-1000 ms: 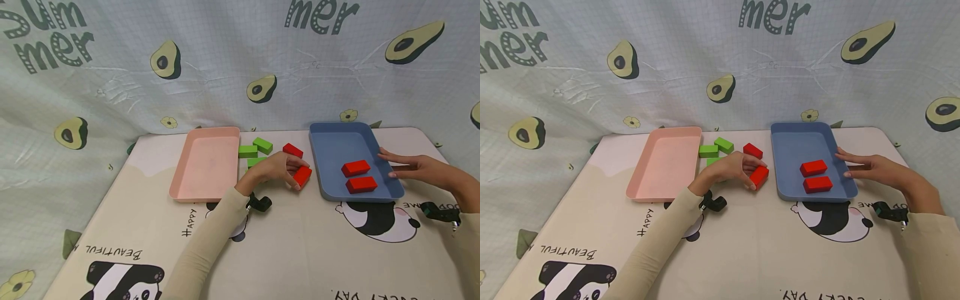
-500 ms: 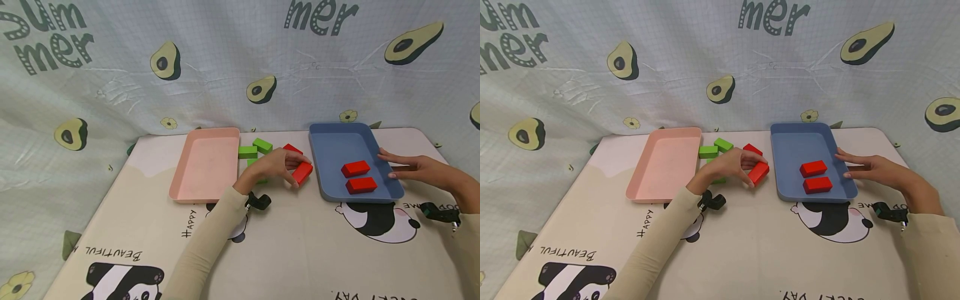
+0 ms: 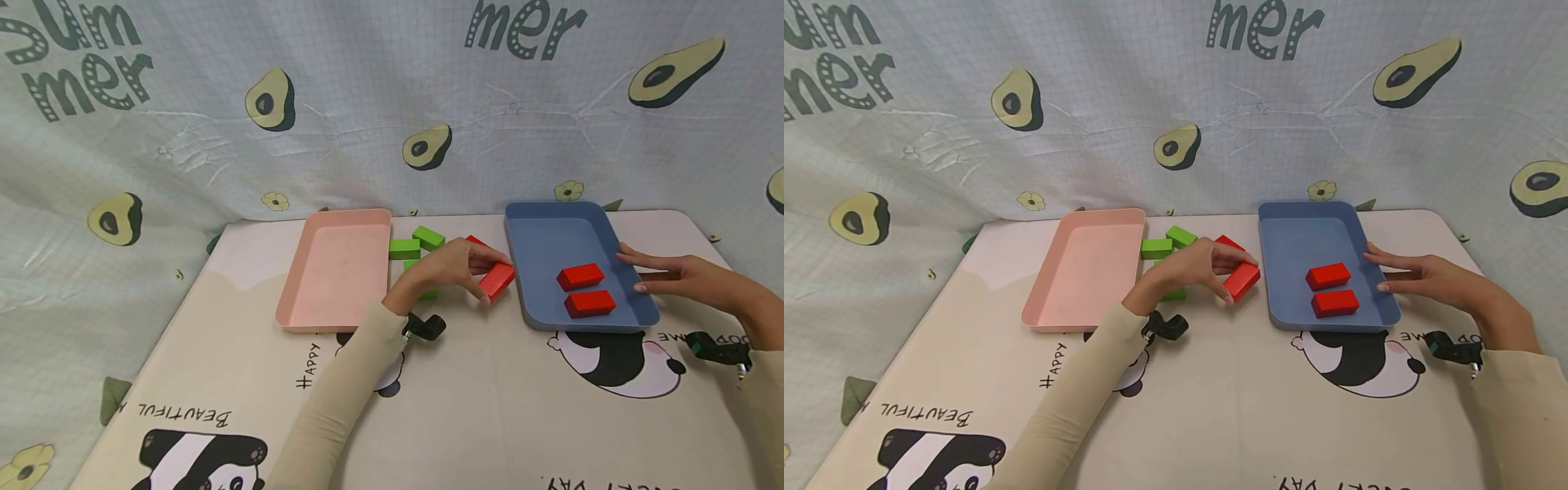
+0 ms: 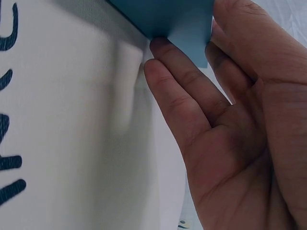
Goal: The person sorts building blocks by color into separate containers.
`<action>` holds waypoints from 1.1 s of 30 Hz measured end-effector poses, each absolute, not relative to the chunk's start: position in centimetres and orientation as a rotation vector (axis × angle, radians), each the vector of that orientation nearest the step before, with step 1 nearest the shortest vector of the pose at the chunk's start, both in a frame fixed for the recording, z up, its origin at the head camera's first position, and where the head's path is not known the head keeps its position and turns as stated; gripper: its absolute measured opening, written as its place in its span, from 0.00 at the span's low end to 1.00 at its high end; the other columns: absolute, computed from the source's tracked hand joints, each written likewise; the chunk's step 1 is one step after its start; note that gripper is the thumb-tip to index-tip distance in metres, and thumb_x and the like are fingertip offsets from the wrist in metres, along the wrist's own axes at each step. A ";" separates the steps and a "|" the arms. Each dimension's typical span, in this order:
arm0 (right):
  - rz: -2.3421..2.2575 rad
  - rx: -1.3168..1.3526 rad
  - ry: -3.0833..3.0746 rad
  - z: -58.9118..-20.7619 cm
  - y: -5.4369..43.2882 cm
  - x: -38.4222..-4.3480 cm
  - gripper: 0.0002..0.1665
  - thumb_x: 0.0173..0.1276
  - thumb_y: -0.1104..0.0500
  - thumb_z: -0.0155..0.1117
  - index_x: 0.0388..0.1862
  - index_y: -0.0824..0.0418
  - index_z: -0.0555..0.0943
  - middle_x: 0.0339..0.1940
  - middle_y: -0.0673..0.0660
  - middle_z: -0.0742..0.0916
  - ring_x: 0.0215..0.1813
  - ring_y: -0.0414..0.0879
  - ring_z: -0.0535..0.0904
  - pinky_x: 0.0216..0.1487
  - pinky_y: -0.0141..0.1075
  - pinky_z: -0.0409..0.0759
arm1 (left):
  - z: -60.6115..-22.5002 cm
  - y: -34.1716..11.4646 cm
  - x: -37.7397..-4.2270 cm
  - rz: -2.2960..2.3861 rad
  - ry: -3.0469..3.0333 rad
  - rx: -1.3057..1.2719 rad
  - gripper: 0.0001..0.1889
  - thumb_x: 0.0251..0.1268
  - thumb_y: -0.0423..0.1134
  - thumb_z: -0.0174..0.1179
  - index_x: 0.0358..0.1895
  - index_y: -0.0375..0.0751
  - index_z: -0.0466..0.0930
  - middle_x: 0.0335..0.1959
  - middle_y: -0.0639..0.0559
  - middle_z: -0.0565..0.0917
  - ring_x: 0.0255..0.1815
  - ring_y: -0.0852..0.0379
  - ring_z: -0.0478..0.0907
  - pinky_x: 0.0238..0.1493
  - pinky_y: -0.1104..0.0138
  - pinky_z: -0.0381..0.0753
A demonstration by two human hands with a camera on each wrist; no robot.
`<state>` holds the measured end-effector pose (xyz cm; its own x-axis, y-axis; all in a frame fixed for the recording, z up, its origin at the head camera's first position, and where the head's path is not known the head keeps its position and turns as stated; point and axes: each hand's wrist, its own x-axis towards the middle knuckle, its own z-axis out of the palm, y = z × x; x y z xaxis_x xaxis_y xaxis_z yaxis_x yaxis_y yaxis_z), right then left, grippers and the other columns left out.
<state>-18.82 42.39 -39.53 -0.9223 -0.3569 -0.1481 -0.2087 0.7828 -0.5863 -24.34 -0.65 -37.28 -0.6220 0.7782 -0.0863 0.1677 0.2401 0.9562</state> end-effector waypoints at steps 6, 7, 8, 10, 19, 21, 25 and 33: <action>-0.868 -0.457 2.719 -39.4 42.3 -18.7 0.38 0.74 0.56 0.66 0.79 0.51 0.65 0.73 0.21 0.58 0.60 0.08 0.52 0.47 0.12 0.61 | -37.1 -0.3 -24.4 1.417 1.932 0.867 0.35 0.44 0.20 0.78 0.62 0.36 0.82 0.60 0.48 0.84 0.60 0.60 0.81 0.60 0.70 0.78; -0.869 -0.457 2.718 -39.4 42.3 -18.7 0.38 0.74 0.56 0.66 0.79 0.51 0.65 0.73 0.21 0.58 0.60 0.08 0.52 0.47 0.12 0.61 | -37.1 -0.3 -24.4 1.422 1.923 0.864 0.35 0.44 0.20 0.78 0.62 0.36 0.82 0.59 0.48 0.84 0.60 0.60 0.81 0.60 0.70 0.78; -0.870 -0.458 2.717 -39.4 42.3 -18.7 0.38 0.74 0.56 0.66 0.79 0.51 0.65 0.73 0.20 0.58 0.60 0.08 0.52 0.47 0.12 0.61 | -37.1 -0.2 -24.4 1.424 1.921 0.869 0.35 0.44 0.20 0.78 0.62 0.36 0.82 0.59 0.48 0.85 0.59 0.60 0.82 0.60 0.70 0.78; -0.876 -0.467 2.718 -39.3 42.3 -18.7 0.38 0.74 0.57 0.66 0.79 0.51 0.66 0.72 0.20 0.59 0.60 0.07 0.52 0.47 0.12 0.60 | -37.0 -0.1 -24.5 1.427 1.920 0.867 0.34 0.44 0.20 0.78 0.61 0.36 0.83 0.58 0.48 0.85 0.58 0.61 0.82 0.60 0.70 0.79; -0.895 -0.484 2.713 -39.2 42.2 -18.6 0.38 0.73 0.58 0.66 0.79 0.51 0.66 0.72 0.20 0.59 0.61 0.08 0.52 0.47 0.12 0.60 | -36.7 0.4 -24.6 1.450 1.933 0.844 0.34 0.43 0.20 0.78 0.61 0.37 0.83 0.57 0.48 0.86 0.56 0.62 0.82 0.57 0.72 0.80; -0.891 -0.475 2.710 -39.2 42.2 -18.6 0.38 0.74 0.58 0.66 0.80 0.51 0.65 0.72 0.20 0.58 0.61 0.08 0.52 0.47 0.12 0.60 | -36.6 0.5 -24.6 1.450 1.935 0.843 0.34 0.43 0.20 0.79 0.60 0.37 0.84 0.57 0.49 0.86 0.56 0.61 0.82 0.57 0.72 0.80; -0.886 -0.466 2.710 -39.3 42.3 -18.6 0.38 0.74 0.57 0.66 0.80 0.51 0.65 0.72 0.20 0.58 0.61 0.08 0.52 0.47 0.12 0.60 | -36.4 0.7 -24.6 1.444 1.937 0.855 0.34 0.43 0.21 0.78 0.60 0.37 0.84 0.57 0.49 0.86 0.57 0.60 0.82 0.57 0.72 0.80; -0.874 -0.449 2.713 -39.4 42.4 -18.8 0.38 0.73 0.56 0.66 0.79 0.50 0.65 0.72 0.21 0.58 0.60 0.08 0.52 0.47 0.13 0.61 | -36.0 1.1 -24.7 1.429 1.950 0.871 0.33 0.45 0.23 0.79 0.60 0.39 0.84 0.57 0.51 0.85 0.56 0.62 0.81 0.58 0.70 0.80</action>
